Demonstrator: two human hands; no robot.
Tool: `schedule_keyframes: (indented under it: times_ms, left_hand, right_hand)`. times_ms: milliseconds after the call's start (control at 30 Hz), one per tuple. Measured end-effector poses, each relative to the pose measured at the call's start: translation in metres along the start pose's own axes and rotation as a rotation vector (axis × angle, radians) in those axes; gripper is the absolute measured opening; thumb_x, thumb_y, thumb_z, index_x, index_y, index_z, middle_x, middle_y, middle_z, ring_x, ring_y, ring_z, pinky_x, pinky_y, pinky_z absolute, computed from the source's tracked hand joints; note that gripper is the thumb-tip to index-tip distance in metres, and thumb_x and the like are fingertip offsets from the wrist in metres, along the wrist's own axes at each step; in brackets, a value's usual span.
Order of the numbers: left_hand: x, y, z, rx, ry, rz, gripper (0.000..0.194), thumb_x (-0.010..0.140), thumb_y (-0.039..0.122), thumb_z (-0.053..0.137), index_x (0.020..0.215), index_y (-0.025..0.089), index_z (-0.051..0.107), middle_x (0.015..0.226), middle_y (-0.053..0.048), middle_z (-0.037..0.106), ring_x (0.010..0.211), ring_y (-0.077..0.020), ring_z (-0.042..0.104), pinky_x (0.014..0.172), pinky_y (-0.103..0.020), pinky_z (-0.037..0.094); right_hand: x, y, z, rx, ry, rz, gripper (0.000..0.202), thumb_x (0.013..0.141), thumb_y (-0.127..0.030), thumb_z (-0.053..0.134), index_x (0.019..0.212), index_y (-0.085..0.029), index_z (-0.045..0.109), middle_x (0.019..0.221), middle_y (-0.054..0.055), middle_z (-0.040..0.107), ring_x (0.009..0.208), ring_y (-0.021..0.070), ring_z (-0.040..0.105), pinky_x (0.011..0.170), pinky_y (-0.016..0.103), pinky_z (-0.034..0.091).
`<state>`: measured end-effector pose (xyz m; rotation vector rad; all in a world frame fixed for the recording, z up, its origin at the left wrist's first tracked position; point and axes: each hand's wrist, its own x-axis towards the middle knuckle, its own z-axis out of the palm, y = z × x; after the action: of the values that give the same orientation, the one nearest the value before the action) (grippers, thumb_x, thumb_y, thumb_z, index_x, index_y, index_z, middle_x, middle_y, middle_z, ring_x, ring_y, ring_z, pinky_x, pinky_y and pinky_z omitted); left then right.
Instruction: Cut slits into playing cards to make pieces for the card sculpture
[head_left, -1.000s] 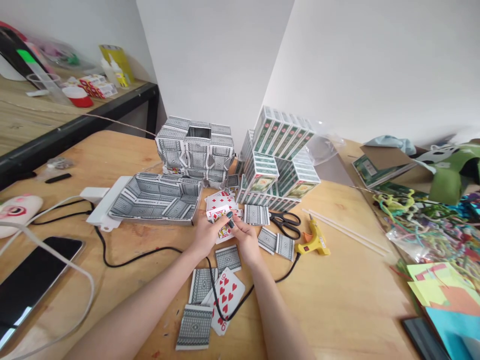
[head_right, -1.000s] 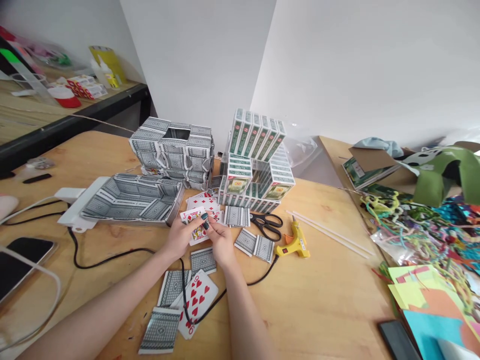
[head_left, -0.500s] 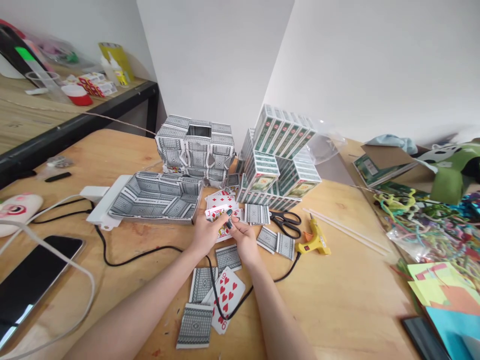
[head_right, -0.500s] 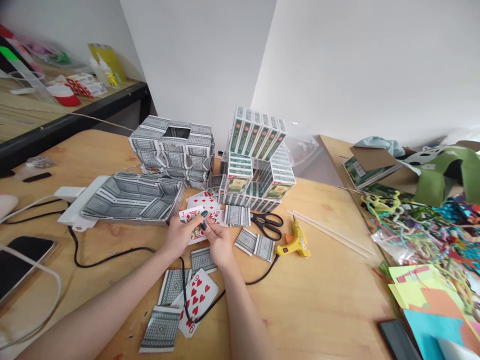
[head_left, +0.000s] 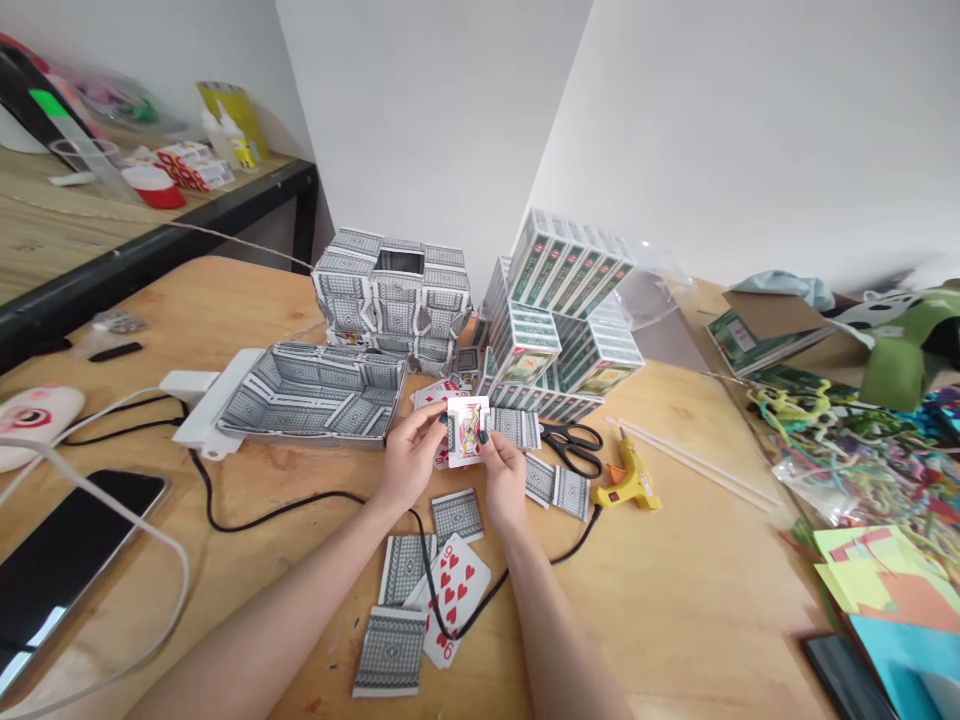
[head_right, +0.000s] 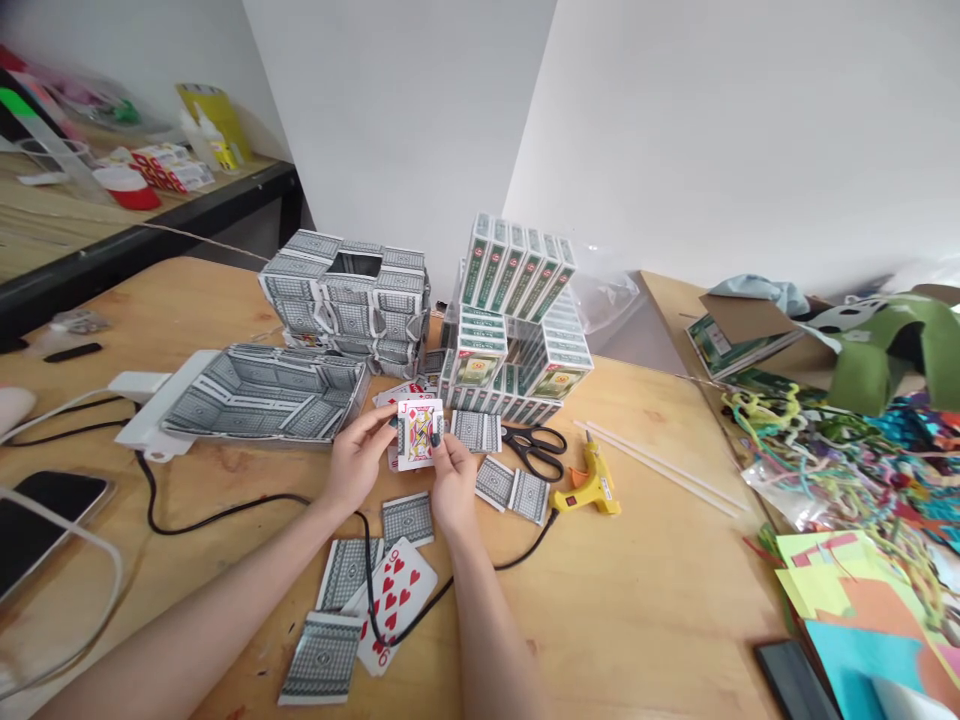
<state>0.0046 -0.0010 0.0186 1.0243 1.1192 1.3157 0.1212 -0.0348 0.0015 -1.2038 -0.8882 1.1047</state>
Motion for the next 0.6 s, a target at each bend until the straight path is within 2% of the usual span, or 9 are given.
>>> schedule_keyframes:
  times_ms: [100,200,267,333,433,600]
  left_hand:
    - [0.0005,-0.0026,-0.0021,0.014,0.008,0.024,0.029,0.071,0.030,0.058,0.097,0.019,0.066,0.096,-0.005,0.066,0.084,-0.0179,0.060,0.073,-0.026,0.047]
    - [0.0002,-0.0037,-0.0024,0.025,-0.026,0.048,0.030,0.071,0.030,0.059,0.098,0.018,0.065,0.095,-0.005,0.066,0.084,-0.0173,0.059,0.073,-0.025,0.047]
    - [-0.0004,-0.0032,-0.0020,0.035,-0.030,0.053,0.032,0.068,0.028,0.063,0.098,0.018,0.065,0.087,-0.004,0.066,0.077,-0.0160,0.059,0.069,-0.024,0.047]
    - [-0.0009,-0.0020,-0.0016,0.041,-0.010,0.058,0.032,0.065,0.026,0.064,0.096,0.018,0.066,0.077,-0.002,0.064,0.069,-0.0139,0.058,0.065,-0.023,0.046]
    - [-0.0012,-0.0005,-0.0018,0.049,0.012,0.050,0.032,0.064,0.025,0.064,0.095,0.018,0.067,0.071,0.000,0.062,0.063,-0.0118,0.055,0.060,-0.021,0.045]
    - [-0.0016,-0.0029,-0.0043,0.105,-0.002,0.043,0.029,0.064,0.025,0.063,0.092,0.017,0.069,0.071,-0.001,0.063,0.059,-0.0113,0.053,0.054,-0.021,0.043]
  right_hand:
    - [-0.0006,-0.0003,0.0013,-0.055,0.000,-0.030,0.024,0.078,-0.038,0.050,0.070,-0.017,0.058,0.067,0.001,0.059,0.061,0.0147,0.049,0.060,0.026,0.040]
    - [-0.0013,-0.0020,0.0031,-0.022,-0.010,-0.023,0.023,0.077,-0.035,0.051,0.091,-0.018,0.058,0.078,0.003,0.062,0.065,0.0163,0.053,0.060,0.027,0.042]
    - [-0.0023,-0.0035,0.0039,0.030,-0.045,-0.003,0.035,0.076,-0.034,0.053,0.109,-0.020,0.049,0.079,0.003,0.062,0.064,0.0167,0.055,0.059,0.028,0.043]
    - [-0.0036,-0.0046,0.0043,0.054,-0.086,0.015,0.043,0.076,-0.033,0.053,0.116,-0.022,0.042,0.072,0.001,0.061,0.058,0.0158,0.054,0.055,0.027,0.043]
    - [-0.0053,-0.0045,0.0043,0.049,-0.108,0.054,0.044,0.077,-0.034,0.052,0.117,-0.024,0.038,0.065,-0.002,0.056,0.051,0.0140,0.050,0.048,0.025,0.041]
    - [-0.0046,-0.0034,0.0040,0.030,-0.007,0.039,0.026,0.078,-0.036,0.052,0.099,-0.024,0.045,0.064,-0.005,0.052,0.051,0.0110,0.047,0.048,0.022,0.039]
